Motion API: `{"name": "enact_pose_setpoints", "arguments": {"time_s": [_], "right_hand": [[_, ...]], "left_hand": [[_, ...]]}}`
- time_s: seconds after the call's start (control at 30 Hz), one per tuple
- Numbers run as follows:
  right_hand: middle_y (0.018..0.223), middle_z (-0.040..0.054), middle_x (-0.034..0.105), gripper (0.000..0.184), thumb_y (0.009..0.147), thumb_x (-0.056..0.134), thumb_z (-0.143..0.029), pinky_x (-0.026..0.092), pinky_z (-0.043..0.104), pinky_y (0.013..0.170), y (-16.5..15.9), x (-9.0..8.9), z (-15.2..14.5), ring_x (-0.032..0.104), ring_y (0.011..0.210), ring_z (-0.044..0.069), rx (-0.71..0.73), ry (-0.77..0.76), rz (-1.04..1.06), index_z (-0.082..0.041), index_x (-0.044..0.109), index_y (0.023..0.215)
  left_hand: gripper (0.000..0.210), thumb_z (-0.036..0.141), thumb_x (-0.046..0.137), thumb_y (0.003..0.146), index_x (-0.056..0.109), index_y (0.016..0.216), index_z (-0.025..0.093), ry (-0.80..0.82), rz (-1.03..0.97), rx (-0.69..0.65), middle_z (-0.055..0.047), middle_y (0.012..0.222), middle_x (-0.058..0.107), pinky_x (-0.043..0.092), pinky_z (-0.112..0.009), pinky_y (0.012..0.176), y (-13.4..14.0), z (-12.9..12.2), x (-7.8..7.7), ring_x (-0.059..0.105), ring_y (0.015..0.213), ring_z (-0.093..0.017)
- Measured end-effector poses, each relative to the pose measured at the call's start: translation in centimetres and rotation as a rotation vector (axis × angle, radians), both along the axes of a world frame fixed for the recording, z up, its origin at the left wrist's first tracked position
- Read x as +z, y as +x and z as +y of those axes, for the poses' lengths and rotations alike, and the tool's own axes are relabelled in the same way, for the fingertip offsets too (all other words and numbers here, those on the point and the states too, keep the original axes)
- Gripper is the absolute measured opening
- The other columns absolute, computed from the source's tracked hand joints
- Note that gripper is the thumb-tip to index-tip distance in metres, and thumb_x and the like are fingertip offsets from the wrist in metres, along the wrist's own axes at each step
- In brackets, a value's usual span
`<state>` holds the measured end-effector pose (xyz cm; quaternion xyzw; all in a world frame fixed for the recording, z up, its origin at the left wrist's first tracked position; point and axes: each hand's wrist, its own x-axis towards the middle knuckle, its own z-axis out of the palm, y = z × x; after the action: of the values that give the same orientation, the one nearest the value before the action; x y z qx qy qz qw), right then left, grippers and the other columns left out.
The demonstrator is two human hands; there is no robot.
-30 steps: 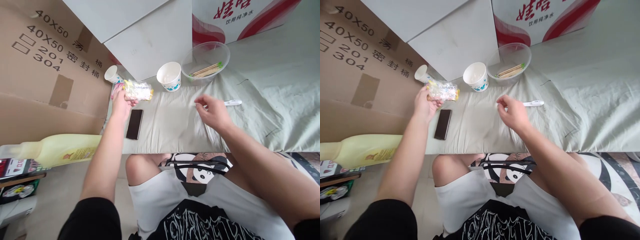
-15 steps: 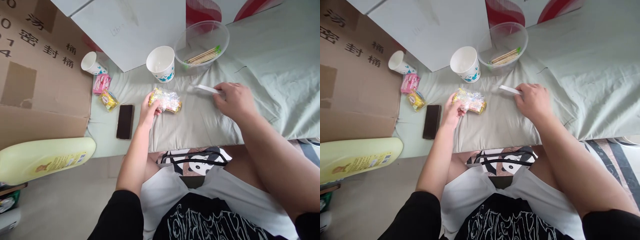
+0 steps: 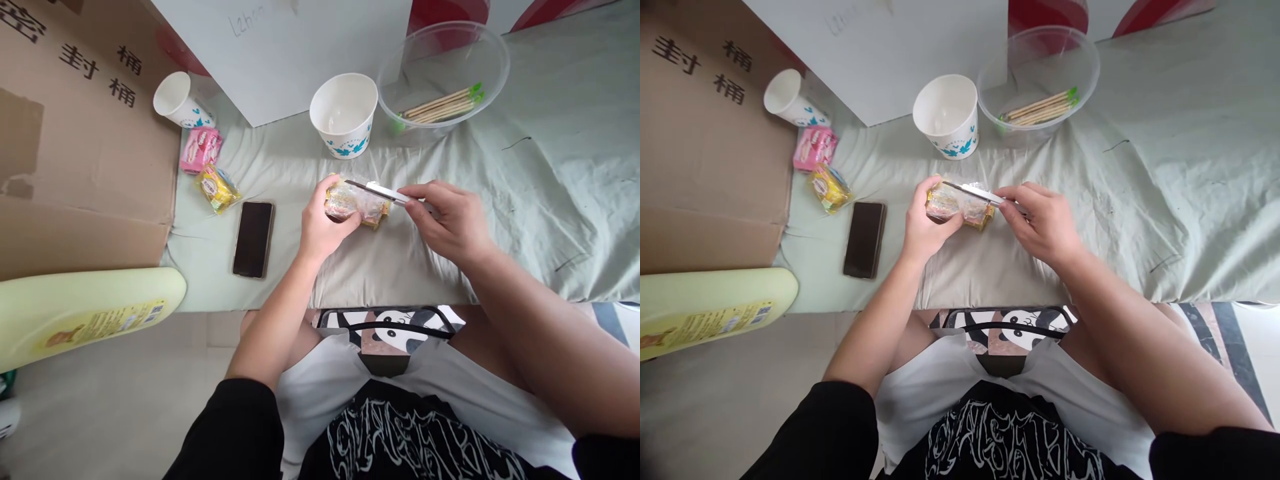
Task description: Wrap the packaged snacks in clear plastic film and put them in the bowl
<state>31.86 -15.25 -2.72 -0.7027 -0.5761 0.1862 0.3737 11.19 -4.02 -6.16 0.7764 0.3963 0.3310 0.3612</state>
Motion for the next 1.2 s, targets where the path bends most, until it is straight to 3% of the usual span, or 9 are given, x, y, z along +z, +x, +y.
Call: {"name": "enact_pose_setpoints", "arguments": {"time_s": [0.2, 0.43, 0.57, 0.67, 0.8, 0.9, 0.97, 1.1, 1.2], "right_hand": [[0.096, 0.0083, 0.074, 0.031, 0.095, 0.055, -0.041, 0.051, 0.038, 0.077, -0.4, -0.5, 0.3, 0.066, 0.078, 0.023, 0.035, 0.005, 0.007, -0.026, 0.077, 0.110], [0.092, 0.0061, 0.077, 0.025, 0.090, 0.060, -0.037, 0.051, 0.039, 0.074, 2.9, -0.6, -0.5, 0.068, 0.080, 0.025, 0.030, -0.077, -0.012, -0.028, 0.081, 0.100], [0.094, 0.0067, 0.077, 0.023, 0.088, 0.060, -0.033, 0.051, 0.041, 0.075, 4.6, -0.6, -1.2, 0.066, 0.076, 0.025, -0.088, -0.091, -0.061, -0.028, 0.079, 0.099], [0.098, 0.0096, 0.076, 0.024, 0.087, 0.059, -0.030, 0.050, 0.043, 0.077, 5.0, -0.4, -1.2, 0.066, 0.076, 0.026, -0.230, -0.147, -0.139, -0.026, 0.079, 0.102], [0.107, 0.0147, 0.073, 0.029, 0.088, 0.056, -0.030, 0.049, 0.051, 0.086, 4.8, -0.6, -0.8, 0.066, 0.097, 0.034, -0.366, -0.224, -0.296, -0.023, 0.076, 0.108], [0.115, 0.0171, 0.070, 0.031, 0.086, 0.056, -0.027, 0.045, 0.060, 0.095, 4.3, -1.0, -0.4, 0.062, 0.112, 0.040, -0.415, -0.167, -0.365, -0.020, 0.074, 0.109], [0.118, 0.0172, 0.068, 0.033, 0.085, 0.055, -0.026, 0.045, 0.059, 0.100, 3.6, -1.3, -0.2, 0.061, 0.116, 0.038, -0.289, -0.056, -0.305, -0.019, 0.072, 0.112], [0.130, 0.0139, 0.066, 0.044, 0.084, 0.057, -0.029, 0.048, 0.049, 0.106, 1.7, -1.6, 0.2, 0.061, 0.123, 0.032, 0.160, 0.124, -0.100, -0.021, 0.065, 0.127], [0.118, 0.0112, 0.071, 0.046, 0.085, 0.056, -0.030, 0.050, 0.045, 0.100, 0.8, -1.6, 0.4, 0.065, 0.111, 0.029, 0.236, 0.105, -0.059, -0.022, 0.064, 0.130]], "left_hand": [[0.080, 0.049, 0.086, 0.075, 0.047, 0.141, 0.029, 0.071, 0.005, 0.006, -0.010, 0.140, 0.060, 0.051, -0.042, 0.110, -0.3, 0.0, 0.2, 0.064, 0.126, -0.028], [0.079, 0.056, 0.085, 0.072, 0.050, 0.138, 0.028, 0.050, -0.008, 0.086, -0.010, 0.136, 0.062, 0.051, -0.042, 0.108, -1.3, 0.8, 0.1, 0.064, 0.124, -0.028], [0.079, 0.057, 0.082, 0.075, 0.047, 0.141, 0.029, 0.089, 0.053, 0.091, -0.011, 0.138, 0.060, 0.051, -0.041, 0.106, -1.8, 1.0, 0.1, 0.063, 0.121, -0.028], [0.068, 0.062, 0.072, 0.083, 0.051, 0.137, 0.027, 0.131, 0.065, 0.103, -0.013, 0.139, 0.059, 0.047, -0.042, 0.110, -2.1, 1.4, -0.1, 0.059, 0.127, -0.029], [0.059, 0.063, 0.074, 0.080, 0.060, 0.122, 0.024, 0.187, 0.069, 0.109, -0.012, 0.130, 0.063, 0.045, -0.043, 0.112, -2.1, 1.8, -0.1, 0.058, 0.127, -0.030], [0.040, 0.051, 0.077, 0.079, 0.064, 0.104, 0.023, 0.143, 0.041, 0.165, -0.009, 0.113, 0.068, 0.050, -0.039, 0.102, -1.7, 1.7, 0.3, 0.064, 0.111, -0.026], [0.026, 0.045, 0.072, 0.084, 0.064, 0.093, 0.023, 0.047, -0.037, 0.194, -0.006, 0.102, 0.069, 0.053, -0.036, 0.095, -1.4, 1.4, 0.4, 0.066, 0.101, -0.023], [0.024, 0.047, 0.068, 0.085, 0.065, 0.091, 0.023, -0.303, -0.262, 0.133, -0.004, 0.091, 0.071, 0.056, -0.034, 0.085, -0.7, 0.4, 0.2, 0.070, 0.092, -0.021], [0.024, 0.042, 0.072, 0.080, 0.064, 0.094, 0.024, -0.487, -0.369, 0.093, -0.004, 0.094, 0.071, 0.058, -0.034, 0.078, -0.2, -0.1, 0.2, 0.072, 0.089, -0.021]]}}
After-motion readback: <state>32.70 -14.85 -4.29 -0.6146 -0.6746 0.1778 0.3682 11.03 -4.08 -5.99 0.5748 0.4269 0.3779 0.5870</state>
